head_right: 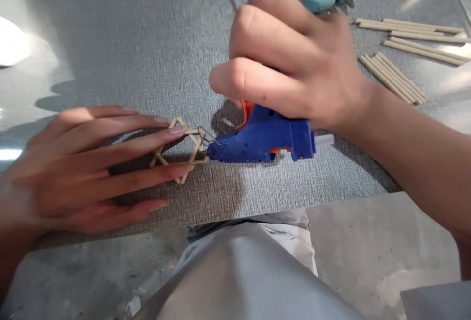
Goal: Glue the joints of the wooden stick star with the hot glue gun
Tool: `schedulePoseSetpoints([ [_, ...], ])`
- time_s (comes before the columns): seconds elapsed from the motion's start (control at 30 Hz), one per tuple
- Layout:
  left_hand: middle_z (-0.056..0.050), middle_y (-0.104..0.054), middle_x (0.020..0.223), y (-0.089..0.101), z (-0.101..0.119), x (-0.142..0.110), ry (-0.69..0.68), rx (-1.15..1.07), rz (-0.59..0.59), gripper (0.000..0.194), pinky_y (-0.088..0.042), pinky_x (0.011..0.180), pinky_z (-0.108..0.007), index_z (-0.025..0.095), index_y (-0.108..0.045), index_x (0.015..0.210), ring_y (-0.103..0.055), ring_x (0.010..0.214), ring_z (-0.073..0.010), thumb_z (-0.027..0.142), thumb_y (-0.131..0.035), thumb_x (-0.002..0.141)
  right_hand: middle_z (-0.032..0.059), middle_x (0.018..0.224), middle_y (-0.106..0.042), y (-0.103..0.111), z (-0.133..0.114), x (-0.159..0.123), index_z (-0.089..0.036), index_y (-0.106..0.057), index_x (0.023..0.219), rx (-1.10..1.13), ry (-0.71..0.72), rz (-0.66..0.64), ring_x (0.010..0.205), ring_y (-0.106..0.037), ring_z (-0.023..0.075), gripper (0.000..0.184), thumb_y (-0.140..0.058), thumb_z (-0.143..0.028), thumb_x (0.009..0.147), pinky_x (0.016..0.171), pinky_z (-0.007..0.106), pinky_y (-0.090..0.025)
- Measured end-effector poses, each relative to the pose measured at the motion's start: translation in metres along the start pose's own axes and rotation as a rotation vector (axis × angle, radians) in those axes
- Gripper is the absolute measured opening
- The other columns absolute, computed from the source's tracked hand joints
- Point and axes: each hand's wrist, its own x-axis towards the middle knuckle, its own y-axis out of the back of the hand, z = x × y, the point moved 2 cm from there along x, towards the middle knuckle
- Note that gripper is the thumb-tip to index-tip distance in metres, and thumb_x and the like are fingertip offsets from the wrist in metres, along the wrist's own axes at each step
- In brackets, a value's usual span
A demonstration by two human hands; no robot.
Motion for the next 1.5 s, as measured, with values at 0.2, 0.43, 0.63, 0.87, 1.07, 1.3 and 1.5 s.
schedulePoseSetpoints([
  [0.2, -0.008, -0.064, 0.162, 0.001, 0.000, 0.001, -0.073, 0.010, 0.031, 0.054, -0.047, 0.124, -0.052, 0.027, -0.067, 0.149, -0.063, 0.145, -0.0318, 0.041, -0.078, 0.098, 0.0010, 0.103, -0.054, -0.005, 0.006, -0.007, -0.026, -0.065, 0.124, 0.093, -0.085, -0.004, 0.109, -0.074, 0.0212, 0.018, -0.055, -0.031, 0.110, 0.090, 0.035, -0.061],
  [0.43, -0.006, -0.065, 0.162, 0.002, 0.000, 0.002, -0.047, 0.028, 0.014, 0.049, -0.051, 0.121, -0.051, 0.030, -0.065, 0.150, -0.065, 0.144, -0.0301, 0.041, -0.072, 0.103, 0.0001, 0.095, -0.056, 0.001, 0.001, 0.003, -0.025, -0.066, 0.119, 0.044, -0.034, -0.017, 0.097, -0.073, 0.0179, 0.012, -0.059, -0.028, 0.109, 0.079, 0.030, -0.060],
  [0.63, -0.004, -0.063, 0.164, 0.003, 0.002, 0.000, -0.024, -0.009, 0.015, 0.048, -0.050, 0.123, -0.050, 0.030, -0.065, 0.150, -0.068, 0.140, -0.0302, 0.037, -0.071, 0.103, -0.0024, 0.093, -0.054, -0.001, 0.007, -0.003, -0.028, -0.069, 0.116, 0.138, -0.067, 0.023, 0.086, -0.066, 0.0152, 0.011, -0.063, -0.033, 0.108, 0.070, 0.037, -0.052],
  [0.87, -0.006, -0.067, 0.160, 0.000, 0.000, 0.002, -0.056, 0.024, 0.068, 0.050, -0.053, 0.119, -0.049, 0.031, -0.068, 0.146, -0.069, 0.139, -0.0294, 0.044, -0.075, 0.099, 0.0012, 0.096, -0.055, -0.001, 0.003, -0.003, -0.028, -0.062, 0.122, 0.112, -0.145, 0.000, 0.095, -0.068, 0.0200, 0.015, -0.063, -0.032, 0.108, 0.083, 0.038, -0.059],
  [1.07, -0.007, -0.070, 0.157, -0.002, 0.001, 0.002, -0.038, 0.012, 0.087, 0.046, -0.054, 0.118, -0.050, 0.031, -0.070, 0.144, -0.070, 0.137, -0.0297, 0.042, -0.075, 0.100, -0.0008, 0.091, -0.063, -0.001, 0.006, -0.007, -0.031, -0.066, 0.114, 0.188, -0.428, 0.057, 0.084, -0.065, 0.0189, 0.012, -0.068, -0.028, 0.102, 0.081, 0.040, -0.057],
  [1.3, -0.009, -0.072, 0.153, -0.001, 0.006, 0.005, -0.010, -0.023, 0.100, 0.040, -0.050, 0.120, -0.050, 0.029, -0.070, 0.142, -0.067, 0.139, -0.0298, 0.039, -0.070, 0.104, -0.0050, 0.087, -0.066, -0.008, 0.032, -0.016, -0.029, -0.058, 0.116, 0.398, -0.561, -0.132, 0.069, -0.060, 0.0124, 0.030, -0.078, -0.027, 0.093, 0.061, 0.028, -0.047],
  [1.5, -0.009, -0.072, 0.153, 0.000, 0.009, 0.005, 0.017, -0.020, 0.086, 0.037, -0.048, 0.121, -0.049, 0.029, -0.071, 0.140, -0.067, 0.138, -0.0295, 0.045, -0.065, 0.108, -0.0031, 0.088, -0.066, -0.012, 0.033, -0.004, -0.027, -0.062, 0.102, 0.536, -0.479, -0.142, 0.073, -0.064, 0.0145, 0.017, -0.076, -0.035, 0.098, 0.067, 0.031, -0.051],
])
